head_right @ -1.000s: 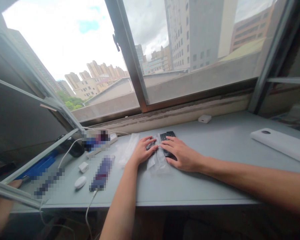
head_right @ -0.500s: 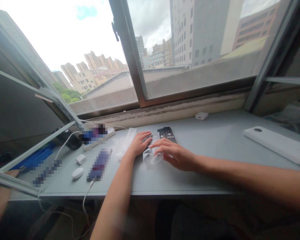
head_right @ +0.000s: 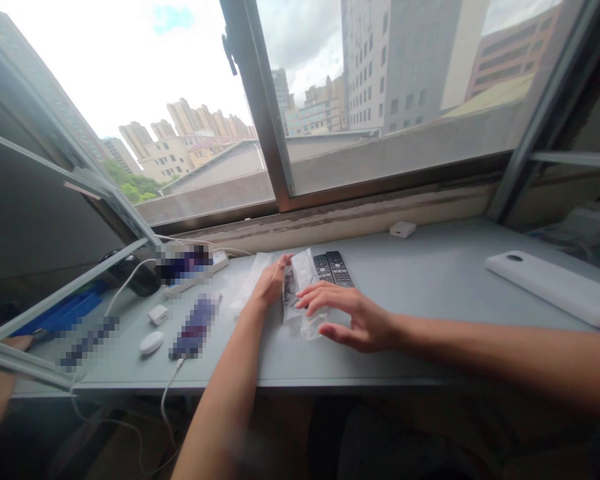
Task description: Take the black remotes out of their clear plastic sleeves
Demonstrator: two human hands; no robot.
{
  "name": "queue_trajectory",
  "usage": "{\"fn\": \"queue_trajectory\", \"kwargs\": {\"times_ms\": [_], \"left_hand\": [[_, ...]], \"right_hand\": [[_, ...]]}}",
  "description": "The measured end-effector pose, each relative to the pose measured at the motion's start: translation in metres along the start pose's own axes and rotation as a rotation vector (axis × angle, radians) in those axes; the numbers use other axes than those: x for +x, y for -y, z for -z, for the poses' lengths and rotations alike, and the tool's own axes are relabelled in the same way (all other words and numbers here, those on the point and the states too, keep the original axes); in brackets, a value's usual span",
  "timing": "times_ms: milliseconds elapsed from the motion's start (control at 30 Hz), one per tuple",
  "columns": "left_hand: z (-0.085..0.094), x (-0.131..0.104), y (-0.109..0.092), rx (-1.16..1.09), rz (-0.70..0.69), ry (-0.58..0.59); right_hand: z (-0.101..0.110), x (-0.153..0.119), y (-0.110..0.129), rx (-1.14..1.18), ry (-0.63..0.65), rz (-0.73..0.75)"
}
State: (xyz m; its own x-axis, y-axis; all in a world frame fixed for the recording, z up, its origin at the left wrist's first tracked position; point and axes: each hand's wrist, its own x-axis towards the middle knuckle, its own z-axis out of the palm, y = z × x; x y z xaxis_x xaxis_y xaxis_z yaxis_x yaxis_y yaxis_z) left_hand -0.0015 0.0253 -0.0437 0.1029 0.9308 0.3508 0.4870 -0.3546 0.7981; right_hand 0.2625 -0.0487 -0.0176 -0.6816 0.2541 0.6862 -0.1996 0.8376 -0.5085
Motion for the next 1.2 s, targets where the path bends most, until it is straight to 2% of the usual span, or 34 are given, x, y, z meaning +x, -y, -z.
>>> {"fn": "queue_trajectory", "kwargs": {"times_ms": [233, 333, 400, 467, 567, 633, 800, 1000, 1200], "left_hand": [[0.010, -0.001, -0.020, -0.441, 0.052, 0.000], [0.013, -0.003, -0.028, -0.645, 0.139, 0.004], [0.015, -0.003, -0.031, -0.756, 0.192, -0.015], [0.017, -0.003, -0.033, -0.817, 0.207, -0.040], [0.022, -0.003, -0.035, -0.865, 0.215, -0.028], [0.024, -0.004, -0.036, -0.897, 0.232, -0.002], [0.023, -0.006, -0.038, -0.924, 0.259, 0.093], [0.020, -0.008, -0.037, -0.913, 0.315, 0.234], [0.020, -0.011, -0.037, -0.829, 0.267, 0.265]], "right_hand": [[0.001, -0.001, 0.005, 0.041, 0.046, 0.010], [0.001, -0.003, 0.007, 0.049, 0.031, 0.035], [0.001, -0.004, 0.007, 0.055, -0.016, -0.021], [0.000, -0.004, 0.005, 0.120, -0.111, -0.159], [-0.004, -0.003, -0.003, 0.360, -0.250, -0.370], [-0.006, -0.001, -0.007, 0.572, -0.269, -0.502], [-0.011, 0.004, -0.003, 1.052, -0.120, -0.742], [-0.011, 0.004, 0.000, 1.271, -0.024, -0.898], [-0.008, 0.001, -0.006, 1.316, 0.016, -0.997]]}}
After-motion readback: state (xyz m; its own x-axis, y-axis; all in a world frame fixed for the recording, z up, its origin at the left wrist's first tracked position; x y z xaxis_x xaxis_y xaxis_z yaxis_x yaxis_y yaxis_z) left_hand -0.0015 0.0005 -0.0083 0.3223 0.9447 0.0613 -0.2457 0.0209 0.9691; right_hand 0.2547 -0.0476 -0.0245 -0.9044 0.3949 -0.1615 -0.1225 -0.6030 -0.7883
